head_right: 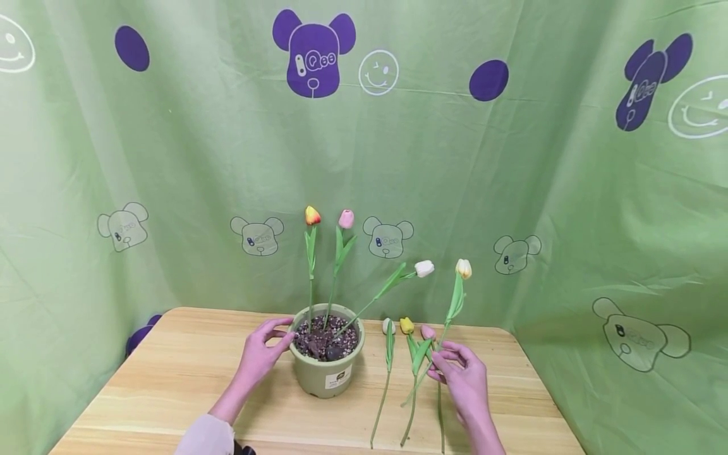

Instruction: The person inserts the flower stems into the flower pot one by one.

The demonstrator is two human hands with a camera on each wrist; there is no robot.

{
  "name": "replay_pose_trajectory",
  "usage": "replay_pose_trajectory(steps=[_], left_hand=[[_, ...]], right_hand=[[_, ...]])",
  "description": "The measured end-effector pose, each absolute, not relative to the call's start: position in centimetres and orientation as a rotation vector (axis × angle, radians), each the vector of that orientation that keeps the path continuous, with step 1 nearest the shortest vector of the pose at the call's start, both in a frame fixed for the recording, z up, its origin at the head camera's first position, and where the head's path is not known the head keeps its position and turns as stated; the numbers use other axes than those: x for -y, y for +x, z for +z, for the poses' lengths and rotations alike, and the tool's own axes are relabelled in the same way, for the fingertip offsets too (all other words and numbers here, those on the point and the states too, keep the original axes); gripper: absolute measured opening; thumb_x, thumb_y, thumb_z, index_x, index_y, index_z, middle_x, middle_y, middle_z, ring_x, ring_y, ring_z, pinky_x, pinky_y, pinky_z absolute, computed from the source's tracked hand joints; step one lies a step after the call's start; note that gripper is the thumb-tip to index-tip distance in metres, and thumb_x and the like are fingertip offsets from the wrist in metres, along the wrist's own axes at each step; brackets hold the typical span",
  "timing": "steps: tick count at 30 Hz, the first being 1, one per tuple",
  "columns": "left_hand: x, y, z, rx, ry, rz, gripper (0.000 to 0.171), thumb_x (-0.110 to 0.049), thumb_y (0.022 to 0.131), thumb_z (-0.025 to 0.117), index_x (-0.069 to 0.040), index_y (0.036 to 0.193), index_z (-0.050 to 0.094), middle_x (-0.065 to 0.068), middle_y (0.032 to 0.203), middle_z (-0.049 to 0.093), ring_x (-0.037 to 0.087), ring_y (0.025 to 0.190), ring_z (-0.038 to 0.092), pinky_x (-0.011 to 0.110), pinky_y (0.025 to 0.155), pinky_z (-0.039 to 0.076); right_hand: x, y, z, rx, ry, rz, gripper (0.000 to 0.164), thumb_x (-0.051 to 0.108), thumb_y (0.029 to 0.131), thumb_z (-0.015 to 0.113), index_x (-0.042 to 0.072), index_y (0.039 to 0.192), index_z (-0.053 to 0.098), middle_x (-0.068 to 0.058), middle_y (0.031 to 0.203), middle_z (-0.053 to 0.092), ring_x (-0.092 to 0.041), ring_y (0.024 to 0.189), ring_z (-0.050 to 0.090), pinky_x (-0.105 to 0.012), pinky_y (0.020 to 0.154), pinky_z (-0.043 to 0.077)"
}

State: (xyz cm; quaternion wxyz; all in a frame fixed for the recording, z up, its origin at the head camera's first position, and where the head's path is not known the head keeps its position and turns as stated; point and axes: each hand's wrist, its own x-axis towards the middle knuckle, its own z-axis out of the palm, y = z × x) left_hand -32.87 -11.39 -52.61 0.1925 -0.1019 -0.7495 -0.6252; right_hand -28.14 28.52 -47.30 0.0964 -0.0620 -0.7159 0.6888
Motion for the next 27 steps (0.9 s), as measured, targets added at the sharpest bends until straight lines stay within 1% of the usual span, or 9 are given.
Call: replay_pose_trajectory(steps=[6,12,15,20,25,27], left_hand=[[11.4,-33.0,-52.6,2.095,-0.298,-1.753,0.037,-0.011,0.091,0.08,-0.007,0.126,0.071,0.014,0.128,0.07,0.028,0.099,0.073,0.022,0.076,0.067],[11.2,-32.9,-52.5,2.089,-0.284,-1.755,0.038,-0.008,0.09,0.08,-0.005,0.126,0.07,0.016,0.129,0.069,0.032,0.101,0.073,0.022,0.075,0.067],[11.3,-32.9,-52.5,2.094,-0.299,-1.746,0.038,-0.011,0.091,0.08,-0.006,0.127,0.07,0.017,0.129,0.069,0.03,0.1,0.073,0.021,0.075,0.067],[11.4,-32.7,-52.4,2.108,-0.308,-1.752,0.038,-0.013,0.092,0.079,-0.004,0.128,0.069,0.019,0.131,0.067,0.029,0.102,0.072,0.023,0.078,0.067],[11.4,-32.7,-52.4,2.117,-0.291,-1.769,0.039,-0.012,0.092,0.078,-0.002,0.129,0.068,0.019,0.132,0.066,0.029,0.103,0.072,0.024,0.079,0.067],[11.4,-32.6,-52.4,2.12,-0.28,-1.778,0.038,-0.011,0.092,0.078,-0.003,0.128,0.069,0.017,0.131,0.067,0.028,0.103,0.071,0.024,0.079,0.067]], right_hand=[[-27.1,-28.4,-46.3,2.095,-0.158,2.059,0.045,-0.003,0.095,0.068,-0.005,0.137,0.05,-0.003,0.102,0.066,-0.014,0.082,0.072,-0.03,0.082,0.068],[-25.6,-28.6,-45.5,2.066,-0.111,2.093,0.042,-0.003,0.094,0.071,-0.004,0.133,0.055,0.0,0.099,0.066,-0.012,0.081,0.072,-0.03,0.082,0.068],[-24.8,-28.8,-45.2,2.051,-0.086,2.112,0.043,-0.004,0.094,0.07,-0.005,0.134,0.054,-0.001,0.101,0.065,-0.012,0.08,0.072,-0.03,0.082,0.068],[-23.5,-29.1,-45.0,2.06,-0.07,2.102,0.041,-0.004,0.095,0.069,-0.002,0.133,0.055,-0.003,0.104,0.066,-0.015,0.083,0.072,-0.031,0.082,0.068],[-22.4,-29.6,-44.9,2.029,-0.029,2.105,0.04,-0.005,0.094,0.069,-0.004,0.132,0.055,-0.004,0.101,0.066,-0.016,0.084,0.072,-0.032,0.081,0.069],[-22.1,-29.9,-44.8,2.011,-0.014,2.111,0.04,-0.007,0.094,0.068,-0.005,0.131,0.055,-0.004,0.1,0.067,-0.016,0.083,0.072,-0.032,0.08,0.069]])
